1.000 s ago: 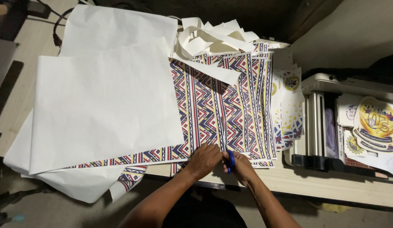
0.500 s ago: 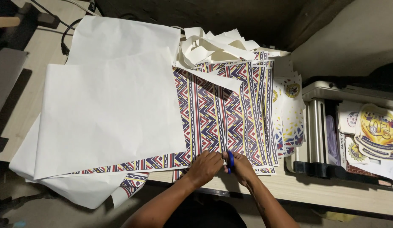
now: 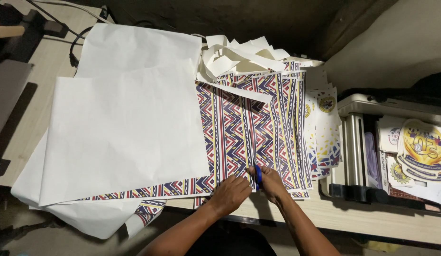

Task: The person uses blue-handled scissors to cut a large sheet of patterned paper into smaller rectangular pieces. They repeatedly align the paper on a table and make straight cuts along the pattern lines, separating the sheet into multiple sections.

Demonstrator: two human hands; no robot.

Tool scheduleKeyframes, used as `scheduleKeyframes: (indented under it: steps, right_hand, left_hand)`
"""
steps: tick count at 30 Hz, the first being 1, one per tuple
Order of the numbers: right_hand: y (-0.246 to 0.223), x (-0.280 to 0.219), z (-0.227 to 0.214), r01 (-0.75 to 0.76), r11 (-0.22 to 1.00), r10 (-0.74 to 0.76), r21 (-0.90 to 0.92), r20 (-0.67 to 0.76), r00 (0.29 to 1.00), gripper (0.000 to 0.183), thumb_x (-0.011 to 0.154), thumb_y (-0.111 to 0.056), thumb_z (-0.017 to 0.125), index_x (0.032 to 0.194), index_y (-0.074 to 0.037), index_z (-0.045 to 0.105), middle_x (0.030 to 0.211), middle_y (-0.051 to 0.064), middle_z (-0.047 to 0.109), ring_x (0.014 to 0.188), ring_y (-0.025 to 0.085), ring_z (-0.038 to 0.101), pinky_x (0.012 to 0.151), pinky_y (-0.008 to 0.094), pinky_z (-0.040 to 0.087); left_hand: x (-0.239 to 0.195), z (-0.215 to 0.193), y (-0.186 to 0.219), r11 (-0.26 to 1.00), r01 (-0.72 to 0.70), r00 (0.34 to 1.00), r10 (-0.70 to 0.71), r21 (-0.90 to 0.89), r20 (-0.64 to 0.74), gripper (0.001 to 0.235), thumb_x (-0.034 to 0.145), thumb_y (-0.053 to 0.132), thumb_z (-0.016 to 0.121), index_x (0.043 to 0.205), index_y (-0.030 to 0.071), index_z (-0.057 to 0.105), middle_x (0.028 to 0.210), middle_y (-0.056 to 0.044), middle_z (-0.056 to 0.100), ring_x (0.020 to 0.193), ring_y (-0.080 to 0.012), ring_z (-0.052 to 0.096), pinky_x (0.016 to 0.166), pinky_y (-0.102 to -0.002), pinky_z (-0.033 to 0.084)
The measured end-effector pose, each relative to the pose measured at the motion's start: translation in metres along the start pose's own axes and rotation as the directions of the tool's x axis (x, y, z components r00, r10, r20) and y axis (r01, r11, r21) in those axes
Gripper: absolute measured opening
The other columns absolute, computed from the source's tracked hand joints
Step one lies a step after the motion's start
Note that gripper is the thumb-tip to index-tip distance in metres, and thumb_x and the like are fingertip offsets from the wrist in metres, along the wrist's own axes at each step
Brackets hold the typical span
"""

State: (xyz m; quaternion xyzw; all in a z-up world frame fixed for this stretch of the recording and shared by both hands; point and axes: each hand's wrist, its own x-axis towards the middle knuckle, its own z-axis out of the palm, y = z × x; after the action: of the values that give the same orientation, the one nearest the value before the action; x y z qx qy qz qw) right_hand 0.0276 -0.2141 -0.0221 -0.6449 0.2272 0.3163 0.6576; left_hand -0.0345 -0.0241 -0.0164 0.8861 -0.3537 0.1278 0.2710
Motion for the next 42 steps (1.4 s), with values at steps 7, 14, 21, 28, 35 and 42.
scheduleKeyframes:
  steps: [7,14,21,28,35,42]
  right_hand:
    - [-0.024,0.024,0.004,-0.068,0.996,0.069,0.054,-0.025,0.997,0.037,0.080,-0.040,0.082,0.090,-0.006,0.071,0.065,0.001,0.069,0.041,0.008,0.038,0.035,0.026,0.027]
    - [-0.002,0.055,-0.004,0.032,0.995,-0.034,-0.095,-0.027,0.999,0.043,0.084,-0.049,0.081,0.084,-0.007,0.069,0.063,-0.001,0.056,0.049,0.009,0.033,0.044,0.026,0.029]
    - [-0.053,0.025,0.017,-0.020,0.985,0.007,-0.170,-0.076,0.997,0.031,0.080,-0.048,0.074,0.082,-0.017,0.076,0.063,0.000,0.063,0.050,0.009,0.038,0.046,0.024,0.029]
    - [-0.057,0.057,0.011,-0.007,0.999,0.006,-0.036,-0.029,1.000,0.037,0.085,-0.047,0.077,0.078,-0.012,0.067,0.061,-0.002,0.057,0.043,0.008,0.034,0.039,0.027,0.025]
    - [-0.047,0.066,0.005,0.054,0.989,-0.067,-0.136,-0.091,0.994,0.037,0.085,-0.042,0.083,0.078,-0.010,0.063,0.061,-0.001,0.056,0.043,0.008,0.035,0.039,0.026,0.027]
    - [-0.083,0.069,0.016,0.009,0.998,-0.007,0.061,-0.034,0.999,0.029,0.089,-0.032,0.075,0.096,-0.005,0.073,0.076,0.006,0.069,0.048,0.008,0.043,0.041,0.022,0.031]
  left_hand:
    - [0.003,-0.013,0.008,0.999,-0.046,0.999,0.046,0.004,0.008,0.014,0.095,0.004,0.063,0.082,0.007,0.061,0.078,-0.004,0.058,0.076,-0.0178,0.055,0.067,-0.034,0.041]
    - [0.002,-0.012,0.008,1.000,-0.026,1.000,0.026,0.004,-0.012,0.014,0.097,0.004,0.063,0.083,0.006,0.061,0.078,-0.004,0.057,0.075,-0.0164,0.054,0.068,-0.033,0.041]
    - [0.007,-0.022,0.009,0.999,-0.035,0.999,0.035,-0.014,0.022,0.015,0.096,0.004,0.063,0.081,0.006,0.061,0.077,-0.004,0.056,0.075,-0.0172,0.053,0.067,-0.034,0.041]
    - [0.015,-0.040,0.014,0.997,-0.077,0.997,0.076,-0.023,-0.013,0.011,0.091,0.005,0.064,0.081,0.006,0.059,0.079,-0.004,0.055,0.078,-0.0184,0.054,0.071,-0.034,0.041]
    - [0.012,-0.036,0.011,0.993,-0.099,0.995,0.100,-0.064,0.008,0.012,0.092,0.006,0.063,0.081,0.006,0.059,0.079,-0.004,0.054,0.076,-0.0186,0.053,0.070,-0.035,0.041]
    - [0.011,-0.041,0.014,0.989,-0.126,0.992,0.127,-0.083,-0.004,0.009,0.093,0.005,0.063,0.084,0.005,0.060,0.084,-0.005,0.058,0.081,-0.0181,0.055,0.073,-0.034,0.042]
